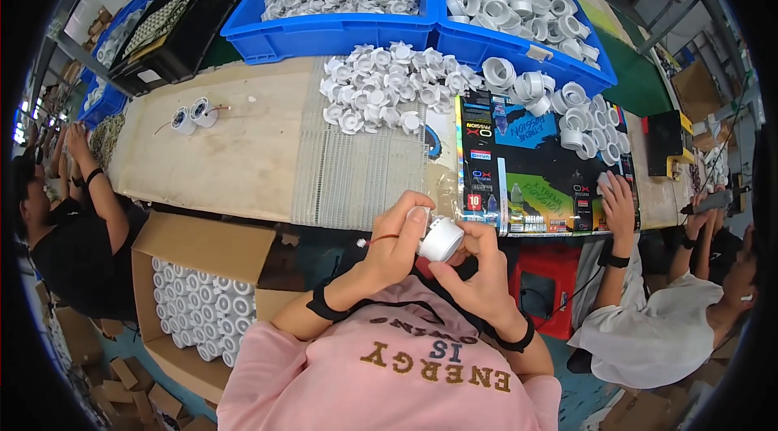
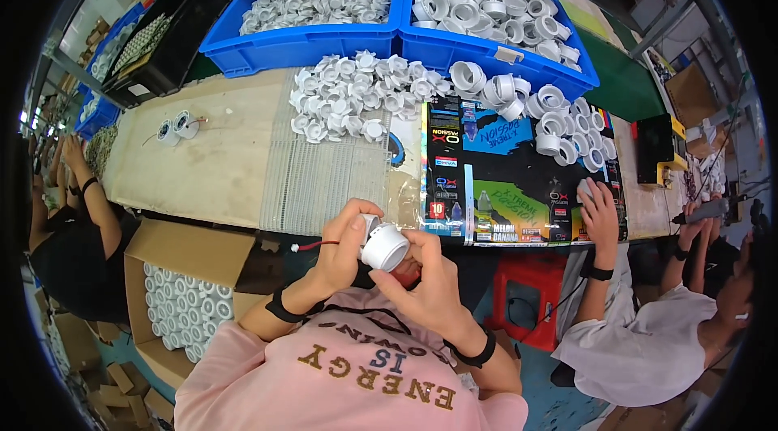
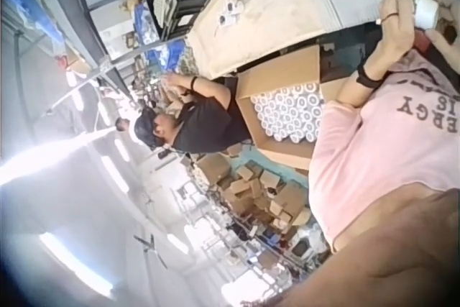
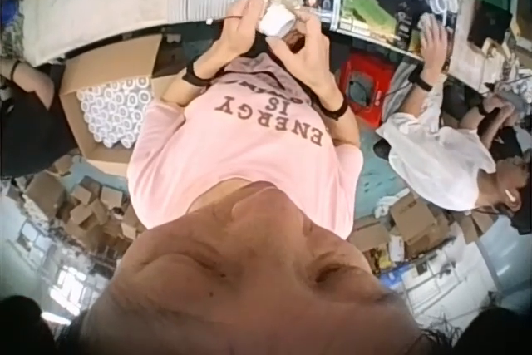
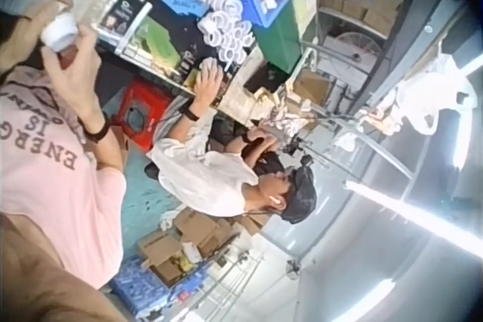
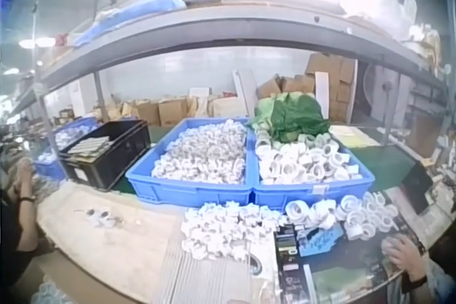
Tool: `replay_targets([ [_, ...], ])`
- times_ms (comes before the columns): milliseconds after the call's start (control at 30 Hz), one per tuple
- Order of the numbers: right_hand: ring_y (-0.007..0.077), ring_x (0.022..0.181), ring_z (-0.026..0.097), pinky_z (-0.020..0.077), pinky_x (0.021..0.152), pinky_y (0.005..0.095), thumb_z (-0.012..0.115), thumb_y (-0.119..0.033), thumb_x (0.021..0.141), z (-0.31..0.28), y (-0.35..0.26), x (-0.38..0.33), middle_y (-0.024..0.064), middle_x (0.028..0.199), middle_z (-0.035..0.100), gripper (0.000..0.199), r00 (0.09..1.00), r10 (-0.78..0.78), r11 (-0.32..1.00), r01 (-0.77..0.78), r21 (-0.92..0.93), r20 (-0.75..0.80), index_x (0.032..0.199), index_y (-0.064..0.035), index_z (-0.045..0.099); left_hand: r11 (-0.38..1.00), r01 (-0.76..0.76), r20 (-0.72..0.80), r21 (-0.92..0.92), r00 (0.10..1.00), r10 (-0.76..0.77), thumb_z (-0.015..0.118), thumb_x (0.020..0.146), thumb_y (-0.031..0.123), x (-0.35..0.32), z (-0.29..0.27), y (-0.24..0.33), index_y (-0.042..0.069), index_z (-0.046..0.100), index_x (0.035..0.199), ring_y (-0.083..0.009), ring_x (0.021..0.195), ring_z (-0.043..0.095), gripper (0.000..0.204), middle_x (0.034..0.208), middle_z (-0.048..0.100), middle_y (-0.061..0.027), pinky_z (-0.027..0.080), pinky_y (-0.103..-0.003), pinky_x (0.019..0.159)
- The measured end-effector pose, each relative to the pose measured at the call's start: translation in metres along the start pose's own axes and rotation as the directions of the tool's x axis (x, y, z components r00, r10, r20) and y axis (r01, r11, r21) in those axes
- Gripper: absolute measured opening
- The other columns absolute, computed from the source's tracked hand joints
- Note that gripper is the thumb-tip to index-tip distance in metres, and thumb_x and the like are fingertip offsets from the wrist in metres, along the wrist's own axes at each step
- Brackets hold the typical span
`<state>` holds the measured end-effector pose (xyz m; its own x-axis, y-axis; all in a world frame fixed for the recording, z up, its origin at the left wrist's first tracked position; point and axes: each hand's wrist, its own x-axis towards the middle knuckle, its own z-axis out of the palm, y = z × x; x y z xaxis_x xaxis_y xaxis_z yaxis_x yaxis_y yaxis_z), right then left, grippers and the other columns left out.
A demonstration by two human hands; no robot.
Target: Assembling small white plastic electronic housings or sensors by hand at a workbench.
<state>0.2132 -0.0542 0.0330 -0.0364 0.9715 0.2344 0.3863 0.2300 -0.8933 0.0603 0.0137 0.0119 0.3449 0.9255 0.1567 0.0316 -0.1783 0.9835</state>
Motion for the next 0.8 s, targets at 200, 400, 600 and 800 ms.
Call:
replay_targets([
  [200,0.0127,0.067,0.061,0.0481,0.06,0.0253,0.068,-0.011,0.082,-0.004,0.005,0.004,0.0145,0.083,0.064,0.049,0.996,0.067,0.994,-0.071,0.08,0.058,0.118,0.0063,0.04,0.985,0.13,0.085,-0.111,0.989,-0.121,0.032,0.095,0.036,-0.002,-0.004,0.001,-0.001,0.055,0.097,-0.0111,0.071,0.052,0.043,0.079,0.058,-0.0072,0.041,-0.026,0.064],
  [400,0.0225,0.076,0.065,0.0501,0.068,0.0304,0.063,-0.011,0.085,-0.007,0.007,0.002,0.0198,0.092,0.065,0.048,0.99,0.024,0.996,-0.035,0.077,0.141,0.121,0.0061,0.037,0.991,0.119,0.112,-0.06,0.987,-0.112,0.031,0.094,0.034,0.0,-0.006,0.006,-0.001,0.055,0.095,-0.0115,0.068,0.051,0.043,0.076,0.058,-0.0072,0.041,-0.026,0.062],
  [600,0.0307,0.086,0.066,0.051,0.074,0.0351,0.063,-0.011,0.086,-0.013,0.007,0.004,0.025,0.102,0.062,0.053,0.967,-0.006,0.996,-0.015,0.083,0.253,0.126,0.0064,0.033,0.997,0.078,0.119,-0.03,0.99,-0.074,0.03,0.094,0.033,-0.003,-0.006,0.019,-0.002,0.056,0.092,-0.0122,0.064,0.051,0.042,0.072,0.058,-0.0086,0.04,-0.027,0.059],
  [800,0.0359,0.084,0.065,0.0514,0.073,0.0384,0.066,-0.012,0.084,-0.013,0.003,0.002,0.0246,0.097,0.061,0.057,0.959,-0.011,1.0,0.004,0.026,0.284,0.126,0.0065,0.032,0.999,-0.044,0.079,0.004,0.996,0.043,0.033,0.096,0.028,-0.01,-0.006,0.024,0.0,0.054,0.092,-0.0221,0.055,0.058,0.035,0.064,0.057,-0.0139,0.043,-0.033,0.051],
])
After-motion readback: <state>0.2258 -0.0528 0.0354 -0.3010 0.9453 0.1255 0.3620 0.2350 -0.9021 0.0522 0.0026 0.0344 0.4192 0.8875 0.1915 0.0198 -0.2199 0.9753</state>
